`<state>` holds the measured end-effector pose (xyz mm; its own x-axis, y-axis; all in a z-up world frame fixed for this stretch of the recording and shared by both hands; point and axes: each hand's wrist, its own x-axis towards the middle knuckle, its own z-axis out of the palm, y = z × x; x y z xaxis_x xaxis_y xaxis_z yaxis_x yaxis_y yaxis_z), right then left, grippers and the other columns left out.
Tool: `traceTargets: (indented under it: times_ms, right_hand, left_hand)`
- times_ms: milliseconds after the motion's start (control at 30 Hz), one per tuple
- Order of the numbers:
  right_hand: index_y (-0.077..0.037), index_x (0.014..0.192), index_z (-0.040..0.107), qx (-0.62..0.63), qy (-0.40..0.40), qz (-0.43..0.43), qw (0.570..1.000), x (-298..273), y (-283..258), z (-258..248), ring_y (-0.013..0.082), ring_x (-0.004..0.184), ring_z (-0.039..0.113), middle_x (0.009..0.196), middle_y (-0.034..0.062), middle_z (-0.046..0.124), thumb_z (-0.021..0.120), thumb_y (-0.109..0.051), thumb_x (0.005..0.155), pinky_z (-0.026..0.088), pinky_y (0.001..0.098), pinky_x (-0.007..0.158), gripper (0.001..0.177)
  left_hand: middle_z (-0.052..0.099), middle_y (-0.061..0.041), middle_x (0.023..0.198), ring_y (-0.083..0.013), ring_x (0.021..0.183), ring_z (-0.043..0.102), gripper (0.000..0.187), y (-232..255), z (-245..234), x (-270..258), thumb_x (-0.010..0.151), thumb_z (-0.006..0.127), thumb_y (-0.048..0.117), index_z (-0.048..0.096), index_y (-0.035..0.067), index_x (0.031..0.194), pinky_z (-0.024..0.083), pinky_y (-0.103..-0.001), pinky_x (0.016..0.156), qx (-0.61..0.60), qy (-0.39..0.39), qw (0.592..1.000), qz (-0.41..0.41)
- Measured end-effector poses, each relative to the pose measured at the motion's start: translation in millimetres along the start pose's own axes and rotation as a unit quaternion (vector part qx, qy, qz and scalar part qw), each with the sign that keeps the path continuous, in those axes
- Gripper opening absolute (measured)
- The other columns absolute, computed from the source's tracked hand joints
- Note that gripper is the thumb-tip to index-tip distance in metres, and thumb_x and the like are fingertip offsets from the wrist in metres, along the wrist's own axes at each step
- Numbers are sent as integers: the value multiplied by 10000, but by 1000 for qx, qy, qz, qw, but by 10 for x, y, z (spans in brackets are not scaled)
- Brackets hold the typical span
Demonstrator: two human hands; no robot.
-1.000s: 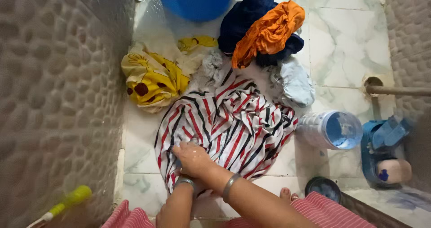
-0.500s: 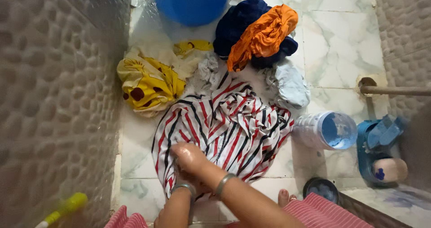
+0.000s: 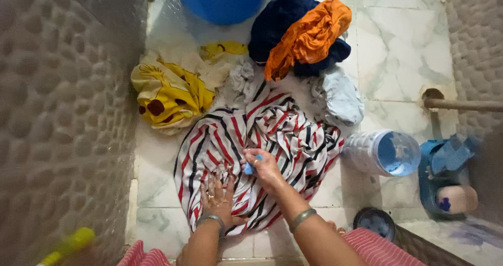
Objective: The person hand washes several pieces of clothing on a tiled floor. They scrub an orange shirt and a striped shirt with soap, rinse them with water from a bucket, and wring them out.
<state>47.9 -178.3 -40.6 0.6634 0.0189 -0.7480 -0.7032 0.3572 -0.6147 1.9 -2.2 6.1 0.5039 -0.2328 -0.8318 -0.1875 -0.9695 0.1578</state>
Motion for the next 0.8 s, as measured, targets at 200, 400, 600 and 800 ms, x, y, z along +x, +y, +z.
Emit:
traceTargets:
  times_ms: [200, 400, 600, 800]
  right_hand:
    - [-44, 780, 699, -694, -230, -343, 589, -408, -53, 343, 287, 675, 634, 707, 142, 635, 533, -471, 1001, 548, 435, 644, 509]
    - [-127, 1160, 664, -799, -49, -204, 564, 609, -935, -879, 285, 777, 731, 1058, 132, 723, 585, -243, 826, 554, 442, 579, 362]
    - [-89, 965, 687, -741, -20, -238, 627, 86, 301, -149, 250, 823, 685, 938, 138, 694, 593, -192, 955, 558, 449, 738, 140]
    - [-58, 923, 641, -832, -320, -233, 387, -139, -50, -843, 203, 773, 613, 843, 105, 645, 565, -189, 976, 557, 385, 700, 161]
  left_hand:
    - [-181, -254, 1694, -454, 1573, -196, 1311, 13, 40, 2, 701, 784, 756, 2, 205, 1597, -127, -627, 1215, 22, -41, 999, 6]
    - [-84, -258, 1684, -446, 1564, -135, 1370, 13, 78, 2, 663, 814, 731, 38, 141, 1626, -84, -609, 1228, -31, 19, 999, -10]
    - [-121, -253, 1684, -452, 1552, -156, 1386, 71, -51, -72, 673, 828, 707, -8, 152, 1630, -85, -622, 1216, -15, 3, 1000, -21]
    - [-177, -253, 1689, -453, 1552, -180, 1412, 89, -34, -44, 673, 832, 720, -29, 137, 1628, -88, -595, 1230, -2, -3, 1000, -28]
